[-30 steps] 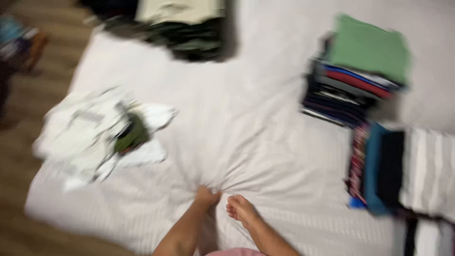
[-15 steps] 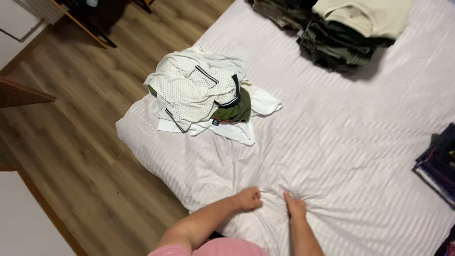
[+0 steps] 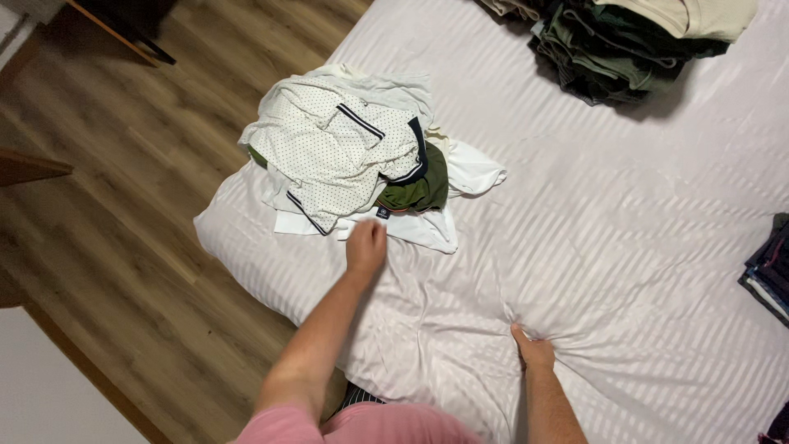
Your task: The person folds several shirts by hand on a bed and places them onto existing stacks of folded clothing.
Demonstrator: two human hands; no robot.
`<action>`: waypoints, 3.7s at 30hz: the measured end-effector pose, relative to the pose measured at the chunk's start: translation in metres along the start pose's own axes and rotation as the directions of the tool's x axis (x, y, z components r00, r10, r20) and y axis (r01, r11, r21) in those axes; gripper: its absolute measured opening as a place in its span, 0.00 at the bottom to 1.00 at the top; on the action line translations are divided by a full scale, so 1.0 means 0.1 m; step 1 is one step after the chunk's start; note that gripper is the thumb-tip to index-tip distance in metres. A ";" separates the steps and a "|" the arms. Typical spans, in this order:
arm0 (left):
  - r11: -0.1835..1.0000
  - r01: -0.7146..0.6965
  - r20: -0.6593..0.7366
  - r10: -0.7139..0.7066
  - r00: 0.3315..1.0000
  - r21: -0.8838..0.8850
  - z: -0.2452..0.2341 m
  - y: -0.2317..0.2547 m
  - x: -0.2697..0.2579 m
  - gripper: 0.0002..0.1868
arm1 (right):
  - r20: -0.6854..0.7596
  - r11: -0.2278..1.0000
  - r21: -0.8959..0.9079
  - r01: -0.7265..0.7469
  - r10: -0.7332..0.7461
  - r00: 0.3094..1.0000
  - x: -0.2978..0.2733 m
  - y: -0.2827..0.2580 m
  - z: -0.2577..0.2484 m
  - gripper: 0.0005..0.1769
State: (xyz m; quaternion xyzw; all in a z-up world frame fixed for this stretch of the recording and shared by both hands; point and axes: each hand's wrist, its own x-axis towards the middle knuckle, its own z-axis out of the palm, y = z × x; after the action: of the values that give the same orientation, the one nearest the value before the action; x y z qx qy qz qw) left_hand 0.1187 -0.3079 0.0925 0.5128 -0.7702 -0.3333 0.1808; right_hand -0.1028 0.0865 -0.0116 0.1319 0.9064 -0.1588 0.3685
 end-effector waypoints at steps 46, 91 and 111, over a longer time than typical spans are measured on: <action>0.291 0.220 0.364 0.751 0.551 -0.931 -2.86 3.23 -3.52 0.09 | -0.384 0.020 0.577 0.816 -0.876 0.293 -3.45 0.91 -1.65 0.19; 0.082 -0.979 -0.254 0.967 0.032 0.188 -3.79 3.74 -3.88 0.11 | -0.742 0.369 -0.335 0.867 -0.670 -0.002 -4.66 3.20 -4.85 0.06; 0.602 -0.780 -0.378 0.691 0.616 -0.170 -1.14 4.87 -0.39 0.07 | -0.738 0.556 0.146 0.818 -0.489 0.464 -2.13 -0.13 -5.57 0.14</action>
State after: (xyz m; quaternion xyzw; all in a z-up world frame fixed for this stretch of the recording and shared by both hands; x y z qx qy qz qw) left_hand -0.1204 -0.1876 0.5165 0.1498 -0.8158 -0.2729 0.4875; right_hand -0.3081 0.2628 0.5198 -0.1099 0.8760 -0.4604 -0.0929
